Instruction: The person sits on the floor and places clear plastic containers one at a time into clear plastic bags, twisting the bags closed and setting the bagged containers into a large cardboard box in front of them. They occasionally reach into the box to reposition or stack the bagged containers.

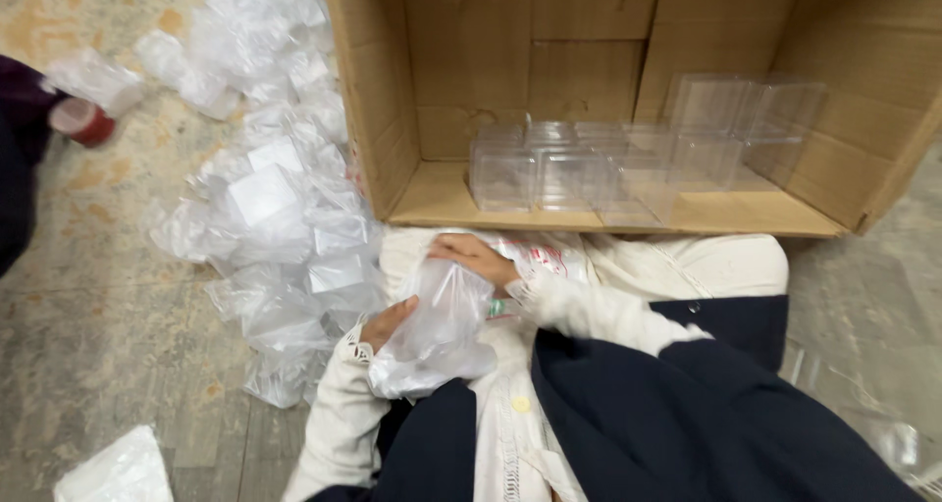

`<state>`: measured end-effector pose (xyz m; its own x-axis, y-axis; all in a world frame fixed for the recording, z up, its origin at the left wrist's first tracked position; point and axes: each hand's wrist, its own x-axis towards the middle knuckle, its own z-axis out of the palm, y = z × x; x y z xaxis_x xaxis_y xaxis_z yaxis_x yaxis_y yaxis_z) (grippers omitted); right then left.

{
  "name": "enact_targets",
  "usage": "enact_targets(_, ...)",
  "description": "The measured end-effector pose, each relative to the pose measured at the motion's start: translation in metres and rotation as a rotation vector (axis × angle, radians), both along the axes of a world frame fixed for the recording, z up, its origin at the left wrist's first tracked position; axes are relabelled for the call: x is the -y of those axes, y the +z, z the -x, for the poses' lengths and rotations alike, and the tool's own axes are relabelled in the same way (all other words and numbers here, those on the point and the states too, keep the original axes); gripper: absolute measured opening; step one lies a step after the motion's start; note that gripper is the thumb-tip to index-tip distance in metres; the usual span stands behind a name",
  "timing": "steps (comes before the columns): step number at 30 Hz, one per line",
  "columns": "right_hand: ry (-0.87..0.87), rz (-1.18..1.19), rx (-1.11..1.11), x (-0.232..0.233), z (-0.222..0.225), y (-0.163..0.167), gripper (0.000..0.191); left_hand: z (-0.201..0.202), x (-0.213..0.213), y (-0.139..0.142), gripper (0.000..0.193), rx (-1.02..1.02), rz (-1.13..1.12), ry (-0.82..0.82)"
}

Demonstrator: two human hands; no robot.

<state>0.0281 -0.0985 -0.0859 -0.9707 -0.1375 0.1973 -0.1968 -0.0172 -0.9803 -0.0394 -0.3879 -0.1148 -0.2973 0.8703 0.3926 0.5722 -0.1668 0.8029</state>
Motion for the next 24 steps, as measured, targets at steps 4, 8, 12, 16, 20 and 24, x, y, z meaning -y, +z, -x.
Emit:
enact_targets(4, 0.02, -0.253, 0.107, 0.023, 0.01, 0.011, 0.042, -0.021, 0.007, 0.005, 0.073, 0.875, 0.032, 0.116)
enact_targets(8, -0.503, -0.545, -0.112, -0.017, -0.03, 0.037, 0.066, 0.043, 0.022, 0.04, 0.062, 0.804, 0.174, 0.42)
enact_targets(12, -1.301, -1.133, -0.255, -0.126, -0.098, 0.068, 0.091, 0.13, 0.069, 0.088, 0.052, 0.692, 0.386, 0.925)
enact_targets(16, -1.306, -1.172, -0.043, -0.183, -0.132, 0.068, 0.102, 0.156, 0.066, 0.095, 0.045, 0.533, 0.783, 1.197)
enact_targets(20, -1.311, -0.98, -0.038, -0.17, -0.127, 0.058, 0.095, 0.146, 0.055, 0.091, 0.041, 0.242, 1.076, 1.27)
enact_targets(24, -1.16, -1.018, -0.174, -0.127, -0.086, 0.063, 0.096, 0.118, 0.046, 0.111, 0.042, 0.111, 0.581, 1.366)
